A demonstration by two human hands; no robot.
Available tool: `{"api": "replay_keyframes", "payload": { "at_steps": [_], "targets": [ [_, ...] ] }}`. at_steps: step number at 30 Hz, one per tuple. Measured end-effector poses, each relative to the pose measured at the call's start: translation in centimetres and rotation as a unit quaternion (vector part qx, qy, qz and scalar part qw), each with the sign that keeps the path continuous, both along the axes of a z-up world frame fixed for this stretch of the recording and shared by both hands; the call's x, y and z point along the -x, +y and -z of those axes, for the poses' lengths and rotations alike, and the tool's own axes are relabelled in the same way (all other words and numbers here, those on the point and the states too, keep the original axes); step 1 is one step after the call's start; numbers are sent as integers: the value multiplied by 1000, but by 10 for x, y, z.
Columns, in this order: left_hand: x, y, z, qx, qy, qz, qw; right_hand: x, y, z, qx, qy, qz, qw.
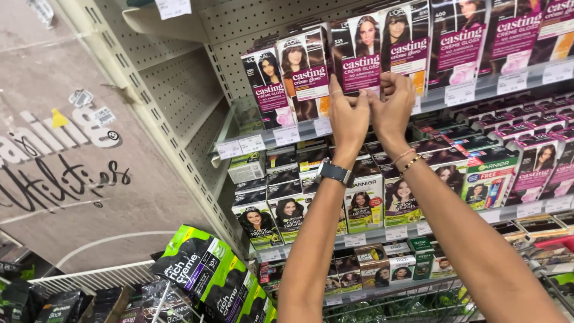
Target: The recorder selects multiple boxes of hair dye from a store shelf and places them into a shopping cart.
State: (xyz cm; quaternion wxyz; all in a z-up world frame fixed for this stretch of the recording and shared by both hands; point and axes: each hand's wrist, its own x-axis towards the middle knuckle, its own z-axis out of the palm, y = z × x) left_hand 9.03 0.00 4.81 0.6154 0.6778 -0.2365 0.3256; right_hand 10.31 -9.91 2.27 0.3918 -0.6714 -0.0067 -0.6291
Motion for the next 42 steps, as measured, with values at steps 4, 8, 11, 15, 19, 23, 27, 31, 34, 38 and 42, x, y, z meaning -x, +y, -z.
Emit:
{"api": "replay_keyframes", "payload": {
  "at_steps": [4,8,11,15,19,23,27,31,34,38,42],
  "targets": [
    [5,7,-1,-2,-23,12,1000,5,3,-8,-4,-3,-18,1000],
    [7,9,-4,21,26,64,997,7,7,-14,-1,1,-22,1000],
    [13,14,-9,41,36,87,995,15,18,-17,-43,5,-81,996],
    [0,14,2,68,44,140,987,16,25,-10,-49,-11,-86,995],
    [-4,13,7,46,5,102,994,19,31,-9,-15,-21,-60,998],
    [22,16,-10,-4,33,43,999,12,29,1,5,-19,-32,999],
    [-40,-12,37,-74,-234,-242,939,11,26,4,-5,-21,-39,999],
    [-4,5,19,-8,-144,-117,983,26,28,-3,3,-45,-77,996],
    [16,17,7,45,1,66,997,24,28,0,21,-76,-104,991],
    [11,22,8,41,43,95,994,20,34,4,18,-67,-97,993],
    [0,11,13,9,-53,15,998,23,37,5,53,-45,-3,998]
  ]
}}
